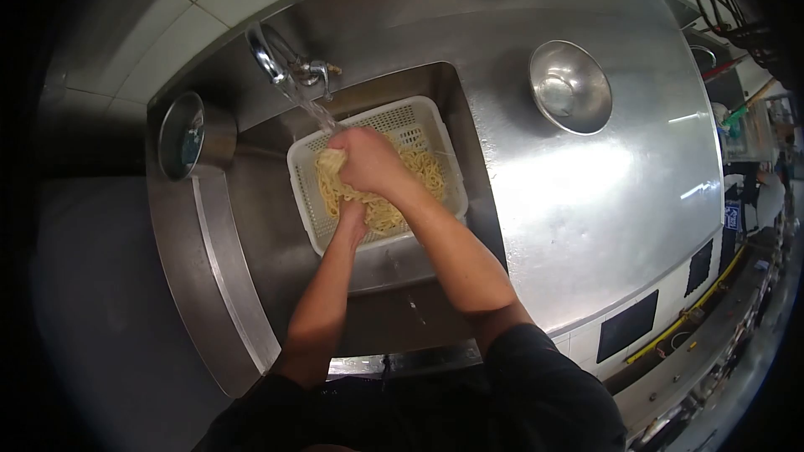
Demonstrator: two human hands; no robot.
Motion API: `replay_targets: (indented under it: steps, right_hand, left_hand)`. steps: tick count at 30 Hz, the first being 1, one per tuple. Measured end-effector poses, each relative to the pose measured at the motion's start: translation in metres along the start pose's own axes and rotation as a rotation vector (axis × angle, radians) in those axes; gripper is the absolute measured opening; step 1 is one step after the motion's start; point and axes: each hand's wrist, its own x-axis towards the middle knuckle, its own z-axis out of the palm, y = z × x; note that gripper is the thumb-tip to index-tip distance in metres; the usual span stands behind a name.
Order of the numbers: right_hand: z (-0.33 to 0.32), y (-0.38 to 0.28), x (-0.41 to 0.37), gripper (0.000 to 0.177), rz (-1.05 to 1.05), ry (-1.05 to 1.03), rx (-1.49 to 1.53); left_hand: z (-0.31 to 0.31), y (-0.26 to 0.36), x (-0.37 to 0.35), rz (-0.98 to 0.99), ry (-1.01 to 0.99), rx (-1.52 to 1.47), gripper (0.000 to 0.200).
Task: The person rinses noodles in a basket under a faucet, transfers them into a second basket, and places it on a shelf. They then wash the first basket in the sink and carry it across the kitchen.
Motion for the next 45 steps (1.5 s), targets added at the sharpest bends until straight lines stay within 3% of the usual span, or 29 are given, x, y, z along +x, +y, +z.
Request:
replay_targets:
  steps: [4,6,7,9,10,12,14,15,16,17,18,20,21,22,23,24,25,26,28,30,32,35,39,41,43,44,45]
  right_hand:
    - [-0.03,-0.039,0.002,0.032,-0.026,-0.021,0.116]
    - [-0.032,-0.048,-0.001,0.041,-0.061,-0.005,0.186]
    - [-0.031,-0.043,-0.001,0.041,-0.059,-0.002,0.189]
    - [-0.022,-0.018,-0.003,0.047,-0.126,-0.294,0.504]
    - [-0.016,0.005,-0.007,0.047,-0.124,-0.295,0.503]
    - [0.001,0.067,-0.017,0.048,0.286,-0.259,0.761]
    - [0.027,0.113,-0.038,0.048,0.652,0.237,0.504]
    - [0.061,0.15,-0.048,0.048,0.654,0.231,0.504]
    - [0.099,0.195,-0.058,0.05,0.643,0.404,0.388]
    - [0.121,0.216,-0.066,0.052,0.626,0.575,0.269]
    - [0.125,0.195,-0.066,0.052,0.623,0.572,0.265]
    - [0.141,0.153,-0.056,0.055,0.612,0.595,-0.536]
    - [0.138,0.155,-0.045,0.055,0.613,0.593,-0.537]
    - [0.131,0.159,-0.027,0.055,0.617,0.462,-0.067]
    - [0.127,0.16,-0.015,0.056,0.598,0.324,0.401]
    - [0.118,0.149,-0.01,0.056,0.598,0.334,0.408]
    - [0.106,0.139,-0.005,0.054,0.63,0.203,0.579]
    - [0.091,0.122,-0.002,0.052,0.654,0.064,0.741]
    - [0.063,0.08,-0.002,0.047,0.561,0.048,0.763]
    - [0.05,0.046,-0.006,0.043,0.475,0.03,0.79]
    - [0.044,0.016,-0.003,0.033,0.103,0.117,0.19]
    - [0.033,-0.028,-0.003,0.032,0.046,0.153,0.162]
    - [0.033,-0.035,0.002,0.029,-0.076,0.249,0.118]
    - [0.036,-0.012,0.0,0.028,-0.268,0.021,0.556]
    - [0.037,0.046,-0.005,0.035,0.102,-0.112,0.651]
    - [0.042,0.083,-0.008,0.039,0.227,0.089,0.449]
    - [0.049,0.119,-0.011,0.044,0.349,0.286,0.243]
  left_hand:
    - [-0.024,-0.003,-0.001,0.052,-0.061,0.32,0.043]
    - [-0.018,0.017,-0.015,-0.196,-0.127,0.279,0.038]
    - [-0.014,0.028,-0.022,-0.199,-0.127,0.282,0.038]
    - [-0.005,0.051,-0.035,-0.29,0.101,0.222,0.036]
    - [-0.02,0.05,-0.024,-0.292,0.1,0.22,0.036]
    - [-0.059,0.047,0.011,0.002,0.056,0.086,0.047]
    - [-0.048,0.055,0.019,0.046,0.075,0.157,0.056]
    - [-0.043,0.059,0.024,0.09,0.093,0.238,0.066]
    - [-0.042,0.049,0.04,0.091,0.096,0.236,0.066]
    - [-0.043,0.025,0.064,0.181,0.08,0.518,0.073]
    - [-0.033,0.016,0.067,0.272,0.061,0.798,0.08]
    - [-0.01,0.012,0.048,0.219,0.102,0.89,0.084]
    - [-0.004,0.01,0.041,0.16,0.144,0.988,0.088]
    - [-0.003,0.013,0.034,0.113,0.014,0.644,0.085]
    - [-0.001,0.018,0.026,0.112,0.013,0.654,0.085]
    - [0.005,0.026,0.016,0.017,-0.052,0.347,0.078]
    - [0.012,0.035,0.007,-0.078,-0.119,0.037,0.071]
    - [0.013,0.036,0.007,-0.074,-0.127,0.037,0.071]
    - [0.005,0.036,0.01,-0.18,-0.325,-0.353,0.055]
    - [0.011,0.033,0.0,-0.184,-0.313,-0.462,0.055]
    - [0.022,0.032,-0.004,-0.192,-0.298,-0.586,0.054]
    - [0.025,0.029,0.002,-0.179,-0.267,-0.463,0.054]
    - [-0.009,0.047,0.006,-0.152,-0.215,-0.087,0.053]
    - [-0.023,0.059,0.006,-0.138,-0.21,-0.034,0.053]
    - [-0.034,0.068,0.005,-0.124,0.151,0.314,0.061]
    - [-0.039,0.063,0.012,-0.123,0.16,0.311,0.061]
    - [-0.048,0.053,0.024,0.054,0.163,0.452,0.068]
